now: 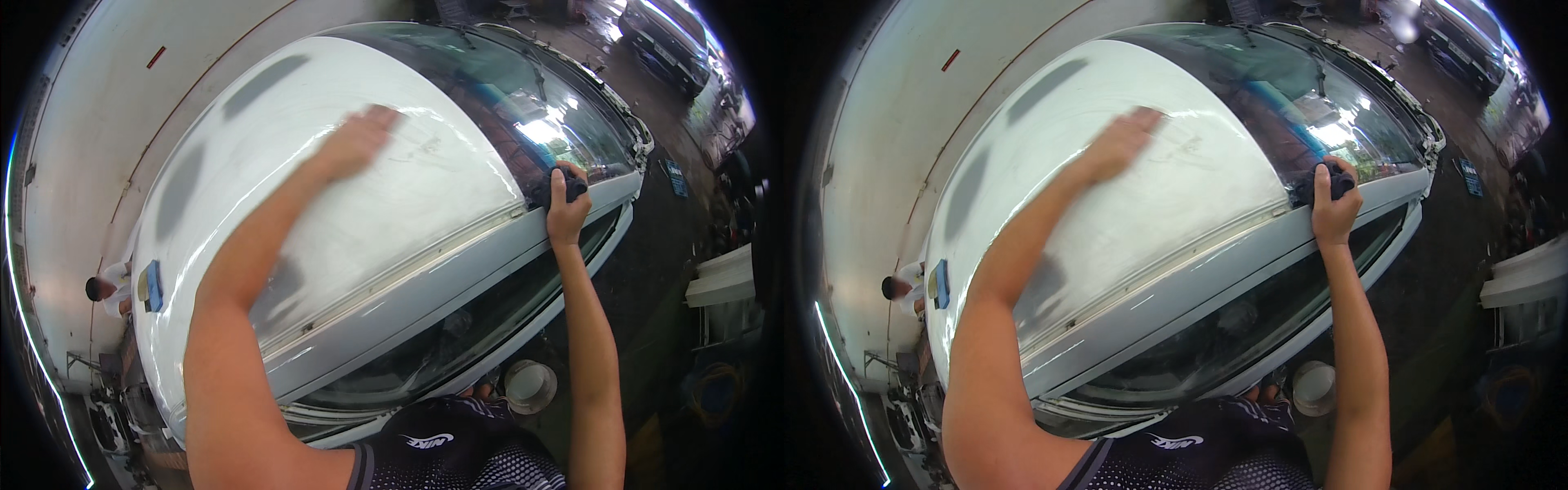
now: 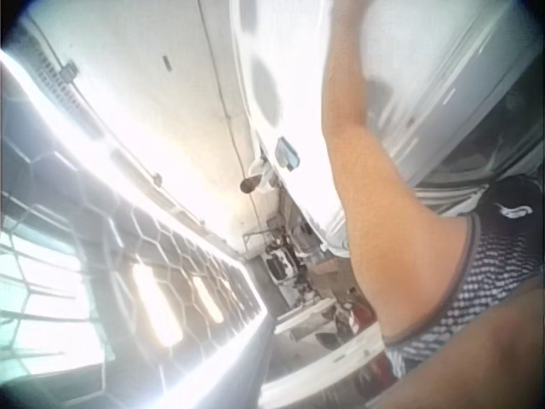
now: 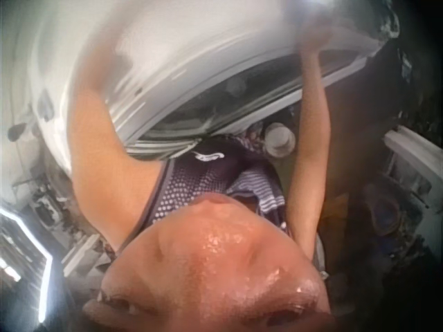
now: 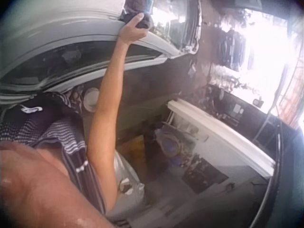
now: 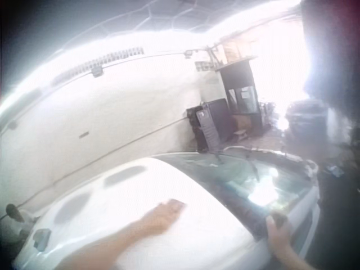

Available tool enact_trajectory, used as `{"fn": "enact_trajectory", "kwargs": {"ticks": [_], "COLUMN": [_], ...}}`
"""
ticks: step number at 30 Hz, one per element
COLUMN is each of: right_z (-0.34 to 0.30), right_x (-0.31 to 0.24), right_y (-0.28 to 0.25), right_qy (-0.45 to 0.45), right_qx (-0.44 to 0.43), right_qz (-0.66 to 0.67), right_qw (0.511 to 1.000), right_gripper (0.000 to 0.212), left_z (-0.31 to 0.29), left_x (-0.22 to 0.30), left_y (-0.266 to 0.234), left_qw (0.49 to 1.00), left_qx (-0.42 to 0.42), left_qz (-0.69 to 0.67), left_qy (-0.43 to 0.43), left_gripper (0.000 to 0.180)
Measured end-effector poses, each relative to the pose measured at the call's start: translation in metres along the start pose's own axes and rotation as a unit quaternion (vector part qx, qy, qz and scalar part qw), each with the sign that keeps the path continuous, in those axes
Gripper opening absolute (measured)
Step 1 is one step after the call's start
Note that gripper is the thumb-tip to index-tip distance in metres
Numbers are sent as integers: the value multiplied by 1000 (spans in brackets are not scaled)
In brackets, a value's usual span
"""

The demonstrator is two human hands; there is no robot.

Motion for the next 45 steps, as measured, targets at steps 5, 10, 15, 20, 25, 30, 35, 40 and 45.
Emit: {"fn": "enact_trajectory", "kwargs": {"ticks": [5,10,15,20,25,30,35,40,45], "right_z": [-5,-2,3,-6,-3,3,10,-3,-4], "right_x": [-13,8,6,8,11,19,29,11,7], "right_y": [17,5,2,25,12,18,9,25,11], "right_qy": [46,17,-1,30,-6,-17,-16,-7,-1], "right_qx": [-22,-9,-19,-23,-12,-13,-3,-2,2], "right_qz": [39,28,-6,48,-1,-12,-34,20,22], "right_qw": [998,999,1000,998,1000,1000,999,1000,1000], "right_gripper": [21,24,27,28,28,30,30,29,25], "left_z": [-31,38,-87,-376,-302,-203,-223,-420,-302], "left_x": [-177,-9,-6,-169,-98,38,83,-88,-121], "left_y": [1,24,-14,-68,-32,-36,-49,-76,-52], "left_qw": [881,988,987,861,854,945,968,836,765], "left_qx": [-41,-40,-6,-27,-3,42,15,-9,-70], "left_qz": [168,122,78,141,162,180,107,132,105], "left_qy": [-439,-89,-141,-489,-495,-269,-225,-533,-631], "left_gripper": [47,54,54,58,56,55,57,57,61]}}
Point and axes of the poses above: each hand's wrist, its own z-axis towards the middle knuckle, its own y-axis out of the palm, x = y × z, the point moved 1 cm from there along z, towards the middle knuckle, and after that the axes turned 6 degrees about z, right-handed, at the moved point
